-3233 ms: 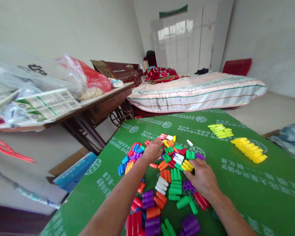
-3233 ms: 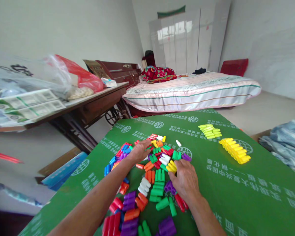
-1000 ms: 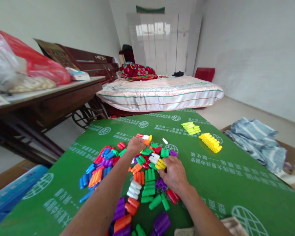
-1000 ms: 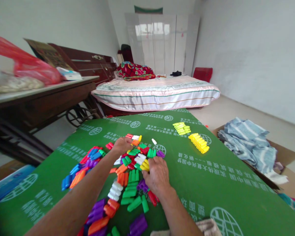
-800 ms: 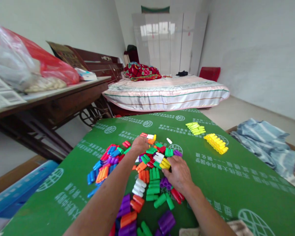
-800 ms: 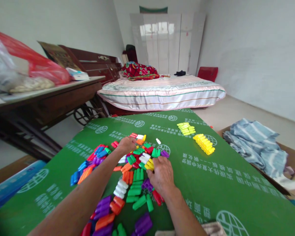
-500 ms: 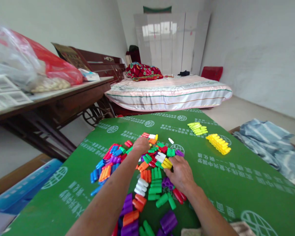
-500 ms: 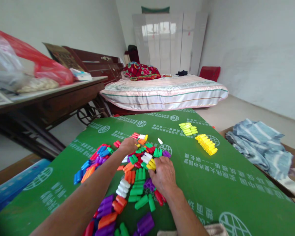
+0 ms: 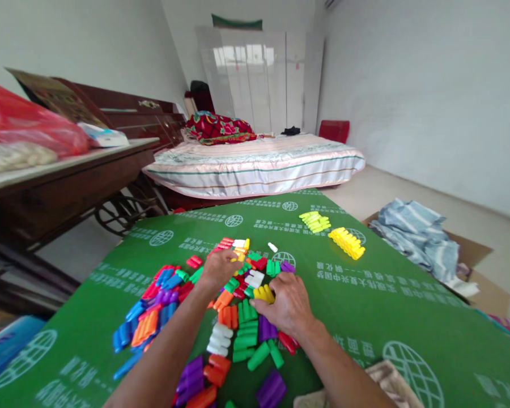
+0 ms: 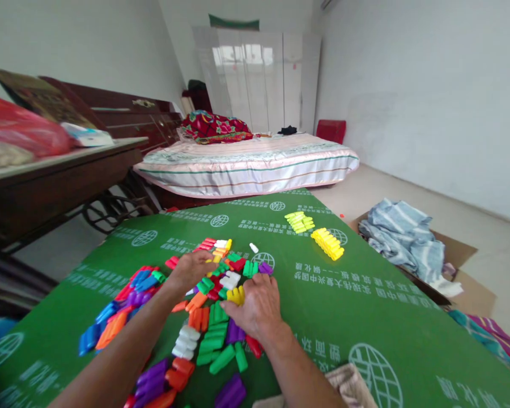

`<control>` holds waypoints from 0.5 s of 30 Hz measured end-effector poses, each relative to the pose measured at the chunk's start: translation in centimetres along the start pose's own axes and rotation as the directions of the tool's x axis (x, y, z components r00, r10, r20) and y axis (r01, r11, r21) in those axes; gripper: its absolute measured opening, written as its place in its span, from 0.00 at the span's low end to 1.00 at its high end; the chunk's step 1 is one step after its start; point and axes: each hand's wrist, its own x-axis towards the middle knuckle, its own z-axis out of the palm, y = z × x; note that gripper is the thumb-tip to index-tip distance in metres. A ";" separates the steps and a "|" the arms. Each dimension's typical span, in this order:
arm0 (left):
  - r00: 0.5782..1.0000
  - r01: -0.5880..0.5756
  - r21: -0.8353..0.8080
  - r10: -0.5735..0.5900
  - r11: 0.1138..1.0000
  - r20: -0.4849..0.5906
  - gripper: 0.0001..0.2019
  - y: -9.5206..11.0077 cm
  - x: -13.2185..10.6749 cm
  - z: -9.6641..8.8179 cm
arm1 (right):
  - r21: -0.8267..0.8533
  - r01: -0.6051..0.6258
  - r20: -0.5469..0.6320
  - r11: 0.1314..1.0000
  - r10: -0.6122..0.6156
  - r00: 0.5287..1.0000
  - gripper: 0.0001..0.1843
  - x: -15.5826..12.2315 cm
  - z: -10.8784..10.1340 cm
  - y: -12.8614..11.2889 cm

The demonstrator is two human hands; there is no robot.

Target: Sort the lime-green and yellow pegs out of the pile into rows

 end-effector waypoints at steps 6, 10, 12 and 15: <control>0.983 0.053 -0.361 0.015 0.931 0.184 0.12 0.9 -4.9 1.2 | 0.499 -0.003 -0.132 0.867 0.079 0.988 0.13 0.5 -0.1 -0.3; 0.980 0.013 -0.427 0.074 0.904 0.187 0.15 1.3 -6.9 2.2 | 0.784 -0.136 0.060 0.606 0.143 0.988 0.11 0.8 0.5 -0.2; 0.982 -0.008 -0.420 0.086 0.907 0.168 0.14 1.2 -7.4 2.5 | 0.817 -0.164 0.093 0.553 0.154 0.984 0.09 0.9 0.6 -0.2; 0.985 -0.031 -0.408 0.098 0.913 0.144 0.13 1.1 -7.9 2.7 | 0.827 -0.201 0.147 0.524 0.143 0.979 0.09 0.9 0.3 -0.3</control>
